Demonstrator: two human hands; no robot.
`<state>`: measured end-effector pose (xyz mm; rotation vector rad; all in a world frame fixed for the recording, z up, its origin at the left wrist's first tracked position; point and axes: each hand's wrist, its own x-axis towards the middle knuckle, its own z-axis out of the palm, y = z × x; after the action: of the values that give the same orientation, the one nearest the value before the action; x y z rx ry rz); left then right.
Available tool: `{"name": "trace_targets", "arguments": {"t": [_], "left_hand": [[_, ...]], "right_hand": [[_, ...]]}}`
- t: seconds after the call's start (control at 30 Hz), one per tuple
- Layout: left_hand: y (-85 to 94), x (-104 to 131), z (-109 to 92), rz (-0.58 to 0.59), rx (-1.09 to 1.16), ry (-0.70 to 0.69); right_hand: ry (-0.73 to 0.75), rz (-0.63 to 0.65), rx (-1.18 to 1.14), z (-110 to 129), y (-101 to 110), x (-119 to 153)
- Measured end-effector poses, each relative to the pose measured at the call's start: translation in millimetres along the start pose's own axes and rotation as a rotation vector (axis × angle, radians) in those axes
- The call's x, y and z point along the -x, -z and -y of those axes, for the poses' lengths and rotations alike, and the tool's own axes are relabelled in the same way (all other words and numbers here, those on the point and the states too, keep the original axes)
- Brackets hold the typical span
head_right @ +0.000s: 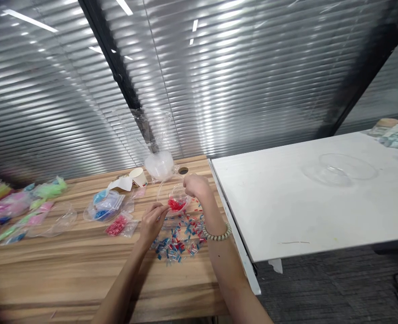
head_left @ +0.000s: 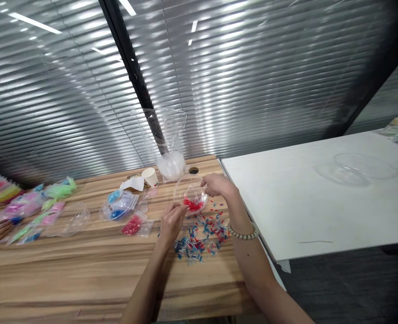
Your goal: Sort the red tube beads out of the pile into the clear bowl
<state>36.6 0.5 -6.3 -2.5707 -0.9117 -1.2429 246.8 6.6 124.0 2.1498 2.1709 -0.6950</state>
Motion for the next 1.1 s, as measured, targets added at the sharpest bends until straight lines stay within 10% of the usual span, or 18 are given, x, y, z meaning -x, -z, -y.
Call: {"name": "trace_targets", "arguments": {"t": [1.1], "left_hand": [[-1.3, -2.0, -0.8, 0.053, -0.029, -0.033]], "right_hand": [[0.031, 0.001, 0.021, -0.3, -4.3, -6.2]]}}
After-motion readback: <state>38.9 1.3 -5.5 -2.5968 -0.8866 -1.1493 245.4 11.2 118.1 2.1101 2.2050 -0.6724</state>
